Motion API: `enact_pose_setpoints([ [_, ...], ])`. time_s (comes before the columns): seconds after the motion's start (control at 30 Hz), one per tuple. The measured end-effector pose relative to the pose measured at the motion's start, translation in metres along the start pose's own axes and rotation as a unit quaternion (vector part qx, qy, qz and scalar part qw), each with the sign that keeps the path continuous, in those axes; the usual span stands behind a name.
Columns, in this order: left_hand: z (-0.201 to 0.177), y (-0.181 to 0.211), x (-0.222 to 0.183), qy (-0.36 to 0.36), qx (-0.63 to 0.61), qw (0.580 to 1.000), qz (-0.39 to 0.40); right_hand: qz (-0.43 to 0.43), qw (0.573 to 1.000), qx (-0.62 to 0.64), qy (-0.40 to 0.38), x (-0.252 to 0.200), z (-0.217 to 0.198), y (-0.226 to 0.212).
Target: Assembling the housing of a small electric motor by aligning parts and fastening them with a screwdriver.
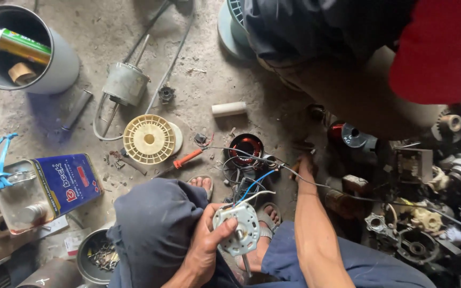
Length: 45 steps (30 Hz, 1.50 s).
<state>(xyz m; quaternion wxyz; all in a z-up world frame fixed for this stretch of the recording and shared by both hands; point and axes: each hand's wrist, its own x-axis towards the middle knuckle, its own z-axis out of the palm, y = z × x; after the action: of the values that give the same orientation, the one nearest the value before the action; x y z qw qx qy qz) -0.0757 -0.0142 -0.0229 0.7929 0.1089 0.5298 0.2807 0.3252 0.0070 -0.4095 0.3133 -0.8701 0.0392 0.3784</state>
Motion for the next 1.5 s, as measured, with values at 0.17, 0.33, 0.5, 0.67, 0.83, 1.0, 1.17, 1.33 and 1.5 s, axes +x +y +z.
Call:
enact_pose_setpoints([
  [0.17,-0.005,-0.018,0.012,-0.031,0.001,0.999,0.043,0.047,0.992,-0.106,-0.048,-0.077,-0.054,0.049],
  [0.33,0.0,-0.033,0.025,-0.093,-0.03,0.991,0.088,-0.029,0.893,-0.415,-0.173,-0.282,-0.13,-0.011],
  [0.5,0.004,-0.038,0.039,-0.013,0.053,0.985,0.162,-0.162,0.904,-0.381,-0.111,-0.389,-0.186,-0.033],
  [0.67,0.002,-0.04,0.04,-0.047,0.104,0.976,0.187,-0.437,0.877,-0.199,-0.004,-0.456,-0.214,-0.026],
  [0.83,0.009,-0.042,0.032,-0.115,0.128,0.967,0.186,-0.575,0.806,-0.141,0.034,-0.476,-0.202,-0.028],
  [1.0,-0.003,-0.049,0.037,-0.109,0.033,0.982,0.153,-0.625,0.77,-0.103,0.081,-0.479,-0.185,-0.014],
  [1.17,0.007,-0.033,0.026,-0.112,-0.009,0.988,0.104,-0.612,0.776,-0.134,0.072,-0.455,-0.165,0.011],
  [1.33,-0.001,-0.031,0.033,-0.113,0.012,0.989,0.093,-0.586,0.798,-0.135,0.038,-0.455,-0.168,0.001],
  [1.5,-0.008,-0.019,0.037,-0.077,-0.032,0.994,0.064,-0.365,0.848,-0.386,0.01,-0.376,-0.189,0.012],
])
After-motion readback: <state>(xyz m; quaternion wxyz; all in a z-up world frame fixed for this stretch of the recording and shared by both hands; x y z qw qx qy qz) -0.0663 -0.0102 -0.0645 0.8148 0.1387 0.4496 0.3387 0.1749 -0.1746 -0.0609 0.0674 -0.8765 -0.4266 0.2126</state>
